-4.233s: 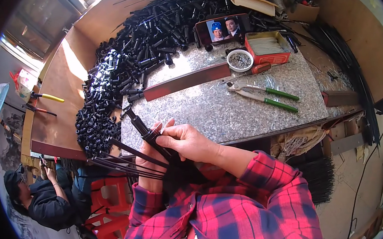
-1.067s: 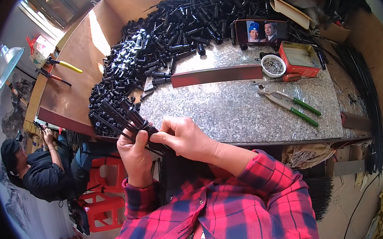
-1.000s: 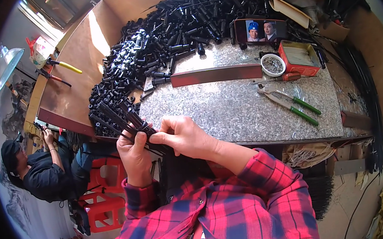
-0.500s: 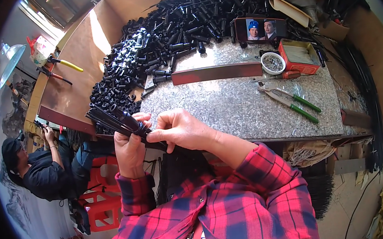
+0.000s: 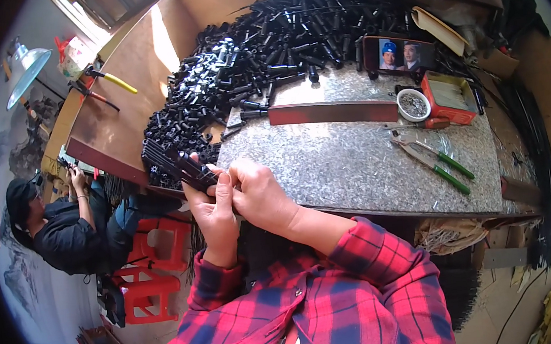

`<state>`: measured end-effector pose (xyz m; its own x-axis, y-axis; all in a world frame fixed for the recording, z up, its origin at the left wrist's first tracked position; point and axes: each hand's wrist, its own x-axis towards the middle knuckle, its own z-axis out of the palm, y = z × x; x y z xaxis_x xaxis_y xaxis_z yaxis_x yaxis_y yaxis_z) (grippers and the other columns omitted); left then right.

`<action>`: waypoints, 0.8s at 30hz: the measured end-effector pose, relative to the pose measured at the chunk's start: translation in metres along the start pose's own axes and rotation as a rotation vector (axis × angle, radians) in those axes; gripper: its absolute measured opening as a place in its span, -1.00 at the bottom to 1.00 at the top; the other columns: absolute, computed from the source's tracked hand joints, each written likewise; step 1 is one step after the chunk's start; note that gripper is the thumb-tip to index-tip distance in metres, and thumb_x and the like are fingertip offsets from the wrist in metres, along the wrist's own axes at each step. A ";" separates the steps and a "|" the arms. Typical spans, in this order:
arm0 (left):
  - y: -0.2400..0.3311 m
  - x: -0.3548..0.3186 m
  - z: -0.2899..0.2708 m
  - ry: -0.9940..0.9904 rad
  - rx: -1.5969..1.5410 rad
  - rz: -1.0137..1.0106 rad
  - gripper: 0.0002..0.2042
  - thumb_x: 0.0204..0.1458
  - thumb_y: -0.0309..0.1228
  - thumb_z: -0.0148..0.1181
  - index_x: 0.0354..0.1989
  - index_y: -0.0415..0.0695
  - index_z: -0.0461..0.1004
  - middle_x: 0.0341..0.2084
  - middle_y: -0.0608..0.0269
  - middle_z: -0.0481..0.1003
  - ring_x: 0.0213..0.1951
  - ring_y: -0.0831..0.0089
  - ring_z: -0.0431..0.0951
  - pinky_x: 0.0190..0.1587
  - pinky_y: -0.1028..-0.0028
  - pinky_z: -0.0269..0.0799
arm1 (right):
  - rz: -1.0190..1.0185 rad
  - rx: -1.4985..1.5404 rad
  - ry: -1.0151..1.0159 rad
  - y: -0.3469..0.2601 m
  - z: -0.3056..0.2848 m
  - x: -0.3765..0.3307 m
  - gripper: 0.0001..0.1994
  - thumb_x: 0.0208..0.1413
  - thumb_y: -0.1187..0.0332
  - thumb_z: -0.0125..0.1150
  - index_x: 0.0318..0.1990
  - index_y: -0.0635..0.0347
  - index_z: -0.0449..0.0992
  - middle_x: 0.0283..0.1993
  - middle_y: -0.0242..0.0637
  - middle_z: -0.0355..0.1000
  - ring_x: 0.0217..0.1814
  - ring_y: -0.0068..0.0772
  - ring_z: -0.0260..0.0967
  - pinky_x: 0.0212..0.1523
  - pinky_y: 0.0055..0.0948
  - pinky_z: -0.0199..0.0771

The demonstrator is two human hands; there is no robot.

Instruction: Assembling plastic components onto bundles of cables at a manufacturing workbench.

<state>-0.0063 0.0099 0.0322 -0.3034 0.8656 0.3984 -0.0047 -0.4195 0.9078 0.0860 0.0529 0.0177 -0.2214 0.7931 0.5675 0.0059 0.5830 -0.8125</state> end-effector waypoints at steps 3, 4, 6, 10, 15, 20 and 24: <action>0.009 0.005 -0.011 -0.013 0.053 -0.084 -0.61 0.11 -0.53 0.10 0.10 -0.22 0.15 -0.28 0.33 0.32 -0.26 0.65 0.33 -0.17 0.64 0.30 | 0.141 -0.012 -0.088 -0.007 0.000 -0.001 -0.83 0.03 0.48 0.21 -0.46 0.35 0.34 -0.51 -0.14 0.40 -0.45 -0.38 0.44 -0.48 -0.47 0.40; 0.009 0.005 -0.015 -0.038 0.064 -0.139 -0.63 0.12 -0.53 0.10 0.08 -0.22 0.17 -0.29 0.33 0.32 -0.27 0.66 0.33 -0.17 0.64 0.30 | 0.228 0.027 -0.134 -0.007 0.000 -0.002 -0.86 0.04 0.50 0.18 -0.44 0.35 0.36 -0.53 -0.18 0.37 -0.44 -0.39 0.43 -0.47 -0.46 0.41; 0.005 0.007 -0.025 -0.037 0.053 -0.130 -0.67 0.12 -0.54 0.09 0.04 -0.22 0.19 -0.29 0.33 0.32 -0.28 0.65 0.33 -0.17 0.63 0.30 | 0.174 0.041 -0.146 -0.008 0.000 -0.006 -0.88 0.05 0.50 0.17 -0.42 0.35 0.37 -0.54 -0.22 0.34 -0.45 -0.43 0.42 -0.48 -0.46 0.40; 0.007 0.010 -0.034 -0.092 0.163 -0.071 -0.74 0.10 -0.57 0.09 -0.07 -0.18 0.22 -0.32 0.34 0.33 -0.27 0.60 0.34 -0.15 0.59 0.30 | 0.186 0.104 -0.198 -0.005 -0.002 -0.008 -0.91 0.07 0.50 0.15 -0.40 0.32 0.40 -0.51 -0.29 0.34 -0.48 -0.54 0.36 -0.50 -0.50 0.37; 0.006 0.007 -0.034 -0.107 0.194 -0.052 -0.79 0.09 -0.56 0.12 -0.15 -0.18 0.26 -0.37 0.34 0.34 -0.32 0.62 0.34 -0.24 0.59 0.30 | 0.398 0.202 -0.223 -0.002 -0.005 -0.008 -0.90 0.07 0.45 0.22 -0.40 0.27 0.45 -0.43 -0.41 0.41 -0.39 -0.70 0.30 -0.38 -0.59 0.36; 0.003 0.007 -0.035 -0.106 0.219 -0.039 -0.82 0.06 -0.54 0.17 -0.25 -0.18 0.28 -0.43 0.38 0.31 -0.40 0.62 0.30 -0.32 0.60 0.26 | 0.567 0.477 -0.274 0.018 -0.002 -0.012 -0.81 0.07 0.34 0.27 -0.33 0.27 0.43 -0.36 -0.39 0.43 -0.32 -0.66 0.35 -0.30 -0.57 0.40; 0.001 0.006 -0.034 -0.094 0.270 -0.028 -0.83 0.05 -0.55 0.17 -0.28 -0.17 0.28 -0.44 0.37 0.30 -0.41 0.62 0.29 -0.32 0.59 0.25 | 0.677 0.571 -0.345 0.019 -0.006 -0.007 -0.69 0.03 0.23 0.33 -0.27 0.28 0.39 -0.30 -0.36 0.43 -0.25 -0.62 0.36 -0.21 -0.56 0.40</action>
<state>-0.0406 0.0057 0.0312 -0.2167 0.9027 0.3717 0.2455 -0.3181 0.9157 0.0937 0.0591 -0.0010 -0.6217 0.7820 -0.0449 -0.2187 -0.2284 -0.9487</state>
